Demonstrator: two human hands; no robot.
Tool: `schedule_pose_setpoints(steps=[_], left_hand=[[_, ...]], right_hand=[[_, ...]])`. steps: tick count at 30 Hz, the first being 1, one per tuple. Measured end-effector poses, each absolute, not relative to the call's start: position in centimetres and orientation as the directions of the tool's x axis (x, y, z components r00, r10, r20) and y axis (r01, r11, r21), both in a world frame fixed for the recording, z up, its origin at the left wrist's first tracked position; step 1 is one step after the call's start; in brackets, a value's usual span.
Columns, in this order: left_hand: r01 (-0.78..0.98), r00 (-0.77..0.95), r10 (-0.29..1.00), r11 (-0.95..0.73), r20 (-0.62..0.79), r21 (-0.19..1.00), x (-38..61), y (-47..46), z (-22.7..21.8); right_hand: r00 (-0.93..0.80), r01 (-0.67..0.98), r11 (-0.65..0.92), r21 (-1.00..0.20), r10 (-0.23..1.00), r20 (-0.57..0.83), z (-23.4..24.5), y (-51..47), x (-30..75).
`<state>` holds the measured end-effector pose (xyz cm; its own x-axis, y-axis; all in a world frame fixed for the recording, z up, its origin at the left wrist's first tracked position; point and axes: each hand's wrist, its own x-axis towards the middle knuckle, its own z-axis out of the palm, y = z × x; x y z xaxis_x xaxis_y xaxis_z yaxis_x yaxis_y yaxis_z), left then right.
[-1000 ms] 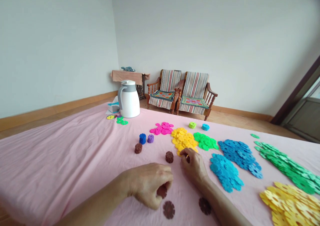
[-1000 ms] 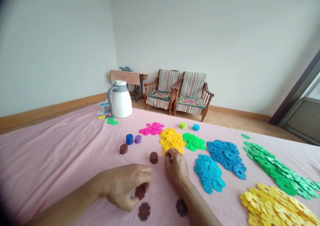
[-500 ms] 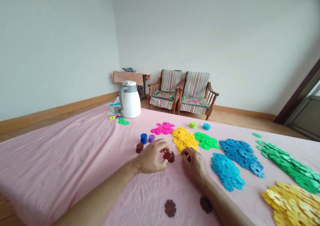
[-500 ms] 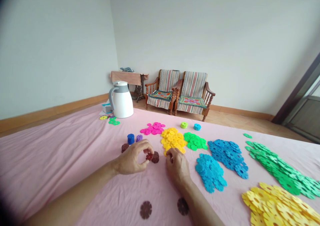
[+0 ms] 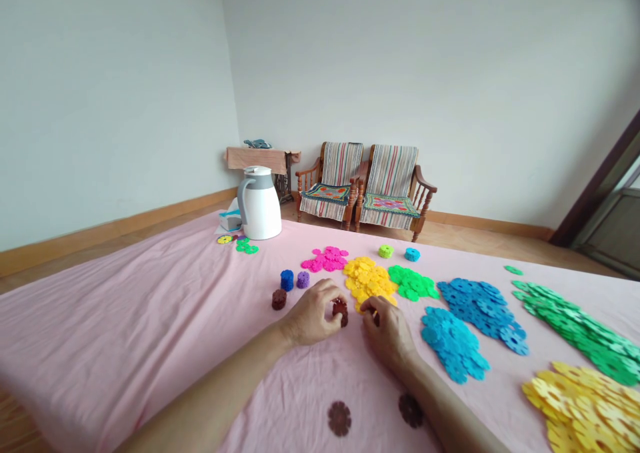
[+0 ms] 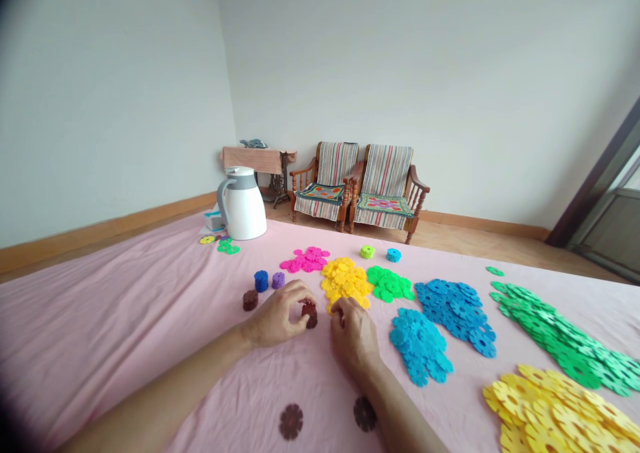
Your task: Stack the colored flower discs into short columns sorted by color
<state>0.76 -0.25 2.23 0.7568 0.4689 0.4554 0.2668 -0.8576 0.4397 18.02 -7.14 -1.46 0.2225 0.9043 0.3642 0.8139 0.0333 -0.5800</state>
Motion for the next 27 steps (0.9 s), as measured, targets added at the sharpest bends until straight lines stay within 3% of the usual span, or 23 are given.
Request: schedule_pose_setpoints(steps=[9,17,27], left_hand=[[0.187,0.767,0.398,-0.889,0.504,0.417,0.2,-1.0,3.2],[0.048,0.988,0.111,-0.882,0.108,0.468,-1.6,-4.6,3.3],[0.031,0.998,0.052,-0.879,0.030,0.477,-1.6,-5.5,4.3]], right_hand=[[0.219,0.822,0.050,-0.568,0.892,0.396,-1.7,-7.1,18.1],[0.229,0.816,0.035,-0.576,0.897,0.379,-1.4,-7.3,18.0],[0.237,0.817,0.027,-0.576,0.895,0.378,-1.4,-7.3,17.9]])
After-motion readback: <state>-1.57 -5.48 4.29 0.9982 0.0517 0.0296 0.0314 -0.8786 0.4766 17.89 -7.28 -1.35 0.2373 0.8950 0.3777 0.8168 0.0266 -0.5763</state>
